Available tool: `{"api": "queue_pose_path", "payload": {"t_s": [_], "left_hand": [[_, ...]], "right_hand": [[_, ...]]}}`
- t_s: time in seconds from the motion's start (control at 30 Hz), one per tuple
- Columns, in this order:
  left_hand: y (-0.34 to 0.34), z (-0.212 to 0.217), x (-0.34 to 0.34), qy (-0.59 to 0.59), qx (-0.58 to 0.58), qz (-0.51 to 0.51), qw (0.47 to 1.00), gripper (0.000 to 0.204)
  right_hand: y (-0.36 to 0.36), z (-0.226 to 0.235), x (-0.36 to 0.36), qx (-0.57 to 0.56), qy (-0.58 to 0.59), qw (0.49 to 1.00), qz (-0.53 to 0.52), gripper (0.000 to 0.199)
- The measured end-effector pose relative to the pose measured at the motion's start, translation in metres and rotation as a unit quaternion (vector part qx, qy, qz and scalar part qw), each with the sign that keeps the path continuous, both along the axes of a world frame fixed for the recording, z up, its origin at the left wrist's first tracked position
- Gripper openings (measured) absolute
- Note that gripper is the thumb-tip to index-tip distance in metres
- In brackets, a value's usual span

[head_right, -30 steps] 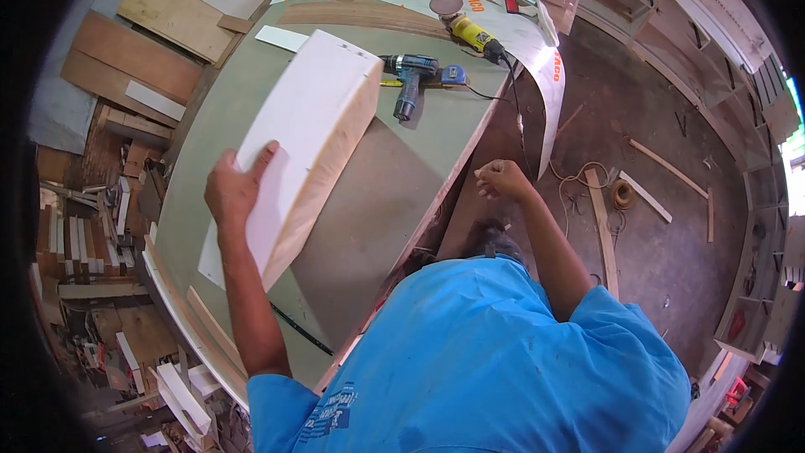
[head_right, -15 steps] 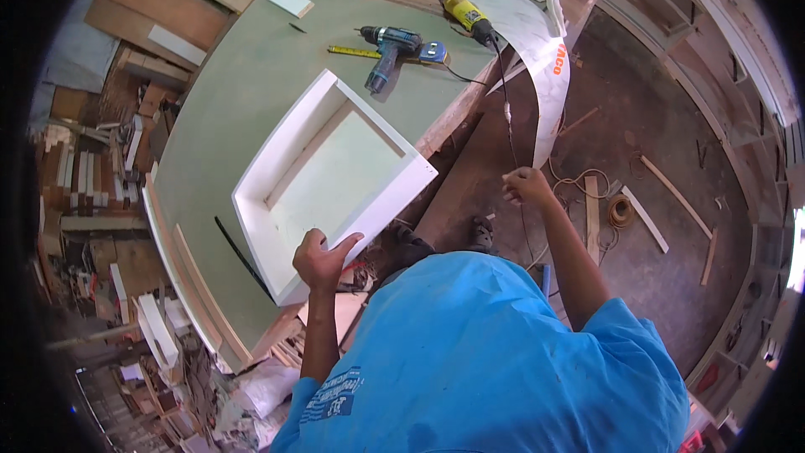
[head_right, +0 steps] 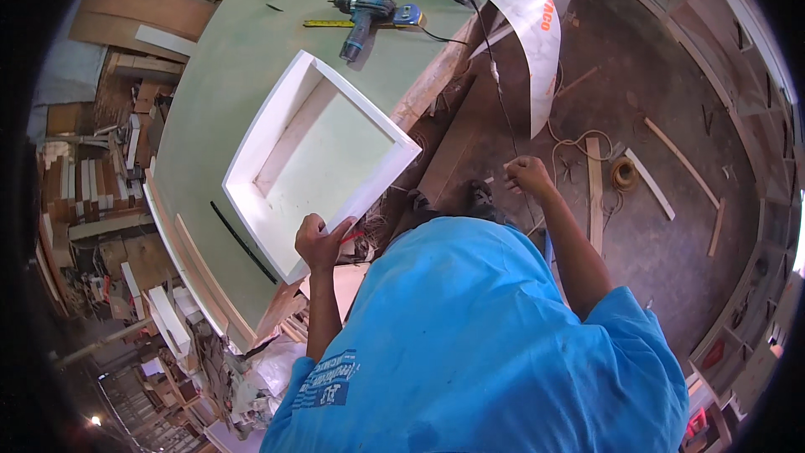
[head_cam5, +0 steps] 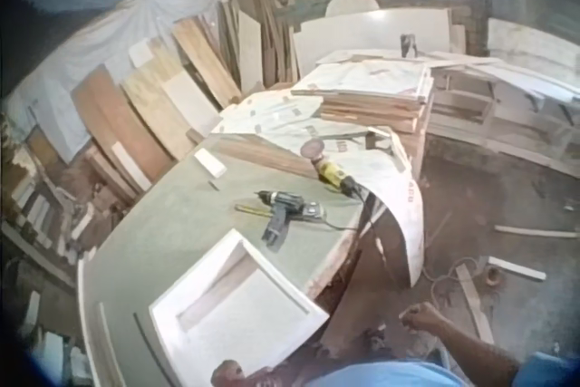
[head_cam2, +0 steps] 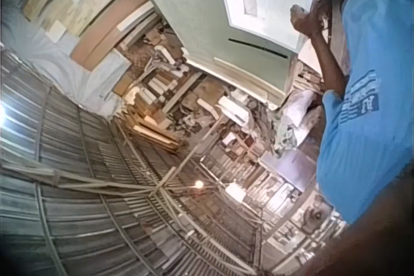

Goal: The person assembles a wooden drawer by positioning a side panel against the front panel, drilling pilot holes into the wood, and then driving nails into the joint with a hammer.

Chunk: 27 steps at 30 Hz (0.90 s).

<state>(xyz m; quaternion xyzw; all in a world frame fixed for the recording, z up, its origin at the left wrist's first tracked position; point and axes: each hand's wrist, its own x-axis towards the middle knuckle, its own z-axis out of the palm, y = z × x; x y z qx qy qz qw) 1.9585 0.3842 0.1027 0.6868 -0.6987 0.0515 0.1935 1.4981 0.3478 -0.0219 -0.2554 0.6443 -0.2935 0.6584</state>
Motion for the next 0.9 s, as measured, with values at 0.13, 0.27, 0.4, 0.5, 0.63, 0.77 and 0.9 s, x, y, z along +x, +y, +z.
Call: {"api": "queue_pose_path", "payload": {"t_s": [0.13,0.27,0.4,0.5,0.63,0.77,0.9], "left_hand": [[0.003,0.003,0.003,0.005,0.026,0.007,1.000,0.069],[0.008,0.011,0.009,-0.010,0.061,0.032,0.998,0.066],[0.015,0.020,0.025,-0.021,0.110,0.056,0.992,0.059],[0.013,0.029,0.029,-0.036,0.174,0.087,0.980,0.055],[0.005,0.037,0.025,-0.029,0.224,0.086,0.970,0.049],[-0.003,0.037,0.020,0.029,0.281,0.071,0.957,0.043],[-0.016,0.033,0.011,0.128,0.317,0.043,0.939,0.042]], "right_hand": [[0.009,-0.011,0.010,0.024,-0.011,1.000,0.007,0.026],[0.000,-0.020,0.024,0.022,0.020,0.997,0.073,0.025],[-0.018,-0.039,0.034,0.016,-0.014,0.998,0.054,0.025],[-0.036,-0.050,0.039,0.013,-0.004,0.997,0.075,0.025],[-0.053,-0.053,0.040,0.008,-0.018,0.998,0.052,0.025],[-0.063,-0.060,0.037,0.004,-0.006,0.999,0.050,0.029],[-0.069,-0.056,0.037,0.008,0.007,0.998,0.063,0.028]]}}
